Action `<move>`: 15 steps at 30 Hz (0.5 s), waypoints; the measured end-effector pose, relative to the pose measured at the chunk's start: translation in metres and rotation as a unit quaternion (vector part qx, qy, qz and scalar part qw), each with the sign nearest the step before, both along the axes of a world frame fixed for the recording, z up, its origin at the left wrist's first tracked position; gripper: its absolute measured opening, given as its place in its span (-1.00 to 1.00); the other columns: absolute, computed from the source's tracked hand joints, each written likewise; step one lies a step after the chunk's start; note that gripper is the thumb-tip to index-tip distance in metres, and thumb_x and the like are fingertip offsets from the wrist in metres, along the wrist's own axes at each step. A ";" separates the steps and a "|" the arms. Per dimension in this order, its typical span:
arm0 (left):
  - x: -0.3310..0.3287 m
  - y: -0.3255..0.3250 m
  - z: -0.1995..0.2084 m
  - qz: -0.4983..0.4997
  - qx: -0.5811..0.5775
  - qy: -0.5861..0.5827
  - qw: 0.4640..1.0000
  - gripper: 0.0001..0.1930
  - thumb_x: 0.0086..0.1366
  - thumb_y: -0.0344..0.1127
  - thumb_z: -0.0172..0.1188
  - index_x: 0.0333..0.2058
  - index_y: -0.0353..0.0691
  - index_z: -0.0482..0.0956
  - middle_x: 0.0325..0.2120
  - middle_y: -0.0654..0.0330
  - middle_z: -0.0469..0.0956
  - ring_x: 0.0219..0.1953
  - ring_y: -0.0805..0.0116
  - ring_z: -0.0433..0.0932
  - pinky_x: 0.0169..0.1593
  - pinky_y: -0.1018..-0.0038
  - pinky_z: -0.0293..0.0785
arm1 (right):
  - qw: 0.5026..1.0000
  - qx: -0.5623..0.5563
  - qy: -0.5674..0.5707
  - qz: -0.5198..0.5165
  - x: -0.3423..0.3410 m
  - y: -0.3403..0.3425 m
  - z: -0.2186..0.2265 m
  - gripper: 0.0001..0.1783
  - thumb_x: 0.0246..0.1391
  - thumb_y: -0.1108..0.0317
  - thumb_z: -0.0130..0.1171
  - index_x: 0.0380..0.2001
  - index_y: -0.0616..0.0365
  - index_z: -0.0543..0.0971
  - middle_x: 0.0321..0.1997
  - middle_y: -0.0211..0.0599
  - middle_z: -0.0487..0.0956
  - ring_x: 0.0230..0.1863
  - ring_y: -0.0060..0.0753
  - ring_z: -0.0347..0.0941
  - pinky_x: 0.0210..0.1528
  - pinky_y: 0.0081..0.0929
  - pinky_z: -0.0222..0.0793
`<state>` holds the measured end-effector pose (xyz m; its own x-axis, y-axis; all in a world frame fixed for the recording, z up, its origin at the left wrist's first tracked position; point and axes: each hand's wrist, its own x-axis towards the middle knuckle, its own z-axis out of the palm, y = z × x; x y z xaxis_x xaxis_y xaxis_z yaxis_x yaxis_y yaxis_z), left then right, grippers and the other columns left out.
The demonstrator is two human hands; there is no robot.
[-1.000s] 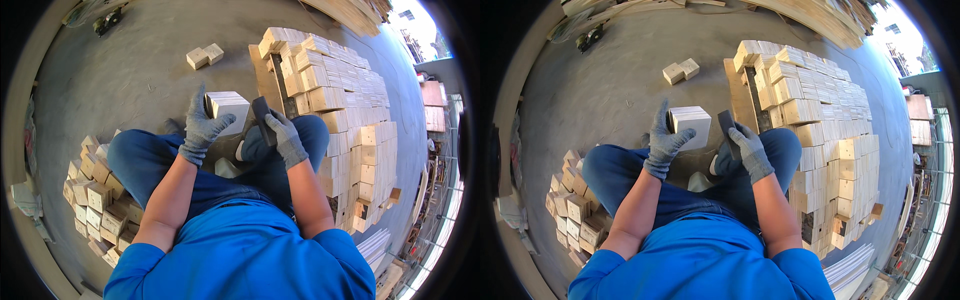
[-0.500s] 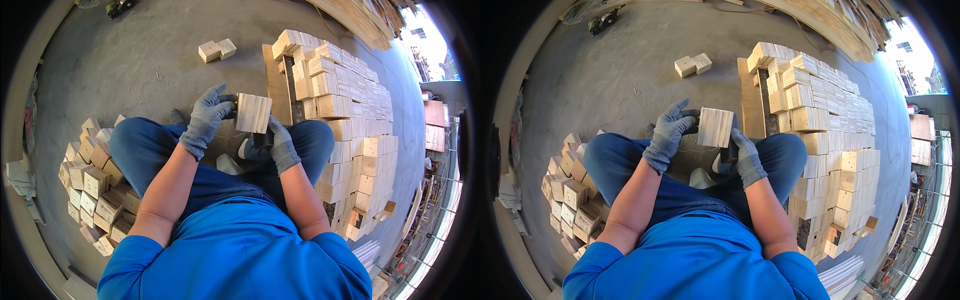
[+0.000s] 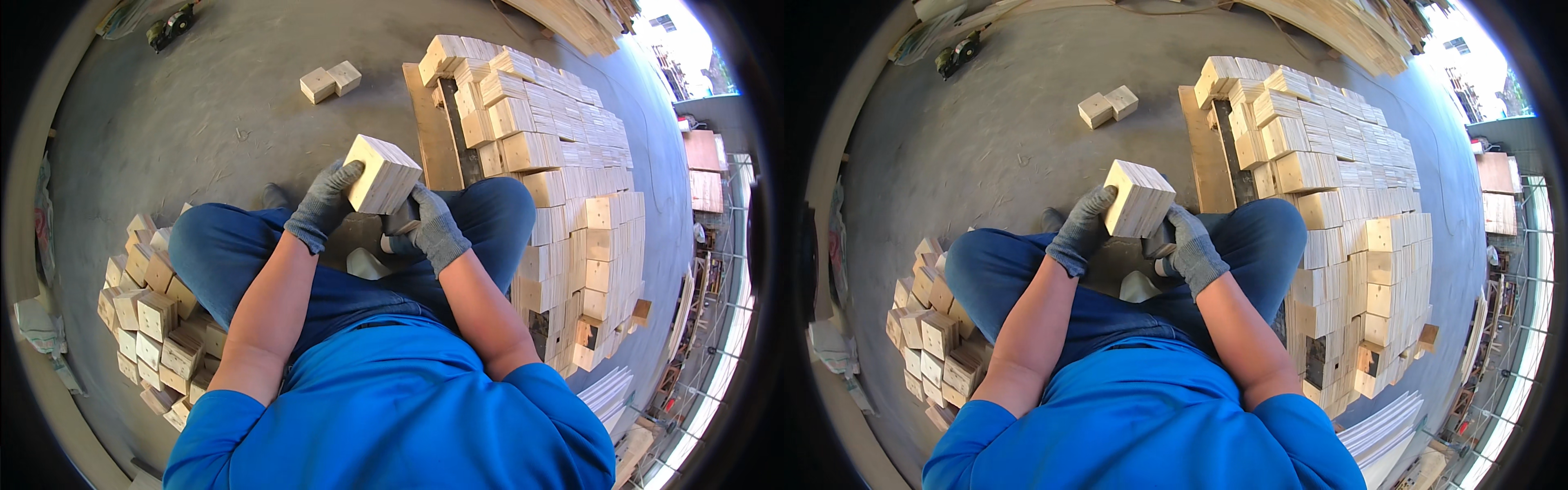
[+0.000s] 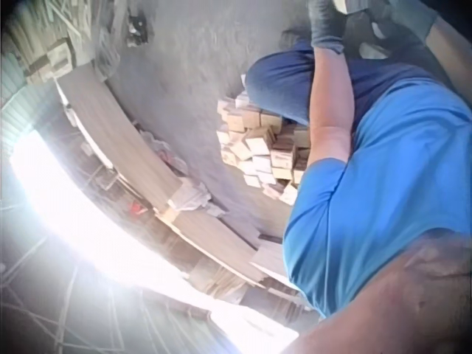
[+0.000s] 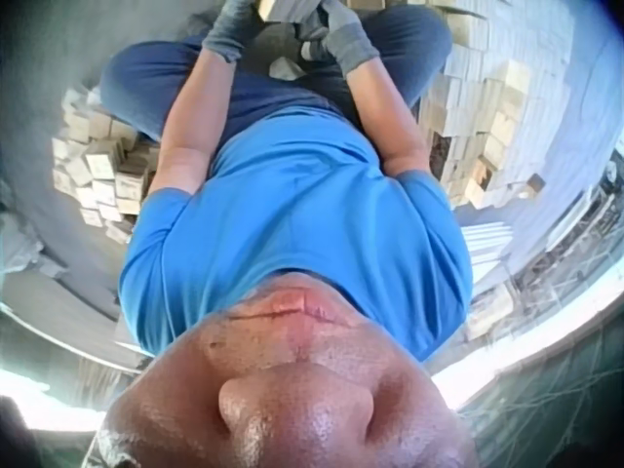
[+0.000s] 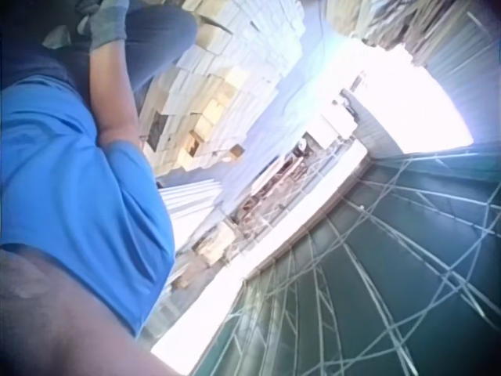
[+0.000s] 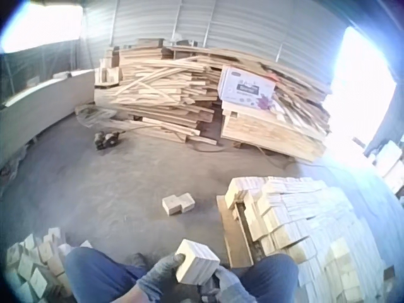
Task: The person sits on the floor and sands small wooden blocks one by one using a sanding block. After sanding each block, the person places it on a nearby stack of finished pieces.
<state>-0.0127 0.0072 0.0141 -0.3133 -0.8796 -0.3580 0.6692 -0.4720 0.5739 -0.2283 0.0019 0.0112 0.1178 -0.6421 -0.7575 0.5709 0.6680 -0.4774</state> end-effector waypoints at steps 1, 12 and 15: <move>-0.002 0.003 0.006 -0.003 0.033 0.049 0.998 -0.25 0.34 0.01 0.42 0.35 -0.32 0.41 0.13 0.04 0.60 0.14 0.16 0.62 0.23 0.20 0.58 | 1.000 -0.005 0.012 0.003 0.000 0.000 0.001 -0.60 0.42 0.24 0.23 0.20 0.22 0.57 0.13 -0.17 0.65 0.10 -0.27 0.62 0.12 -0.33 0.60; -0.015 0.005 0.007 -0.012 0.035 0.172 0.984 -0.23 0.38 0.24 0.30 0.35 -0.17 0.43 0.18 0.03 0.56 0.20 0.07 0.57 0.30 0.03 0.52 | 0.925 -0.274 0.246 0.090 -0.009 -0.008 0.023 -0.46 0.40 0.21 0.27 0.31 0.29 0.51 0.10 -0.18 0.67 0.10 -0.30 0.61 0.17 -0.43 0.50; -0.019 0.004 0.007 0.013 0.052 0.204 0.978 -0.23 0.38 0.29 0.27 0.34 -0.16 0.44 0.18 0.04 0.56 0.19 0.06 0.57 0.30 0.01 0.51 | 0.869 -0.331 0.358 0.083 -0.010 -0.015 0.038 -0.38 0.36 0.15 0.33 0.34 0.28 0.49 0.11 -0.11 0.68 0.10 -0.26 0.62 0.19 -0.40 0.49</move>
<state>-0.0319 0.0116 0.0214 -0.4264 -0.8549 -0.2954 0.8448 -0.4931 0.2078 -0.2386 -0.0133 0.0496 -0.0998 -0.9842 -0.1462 -0.1086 0.1568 -0.9816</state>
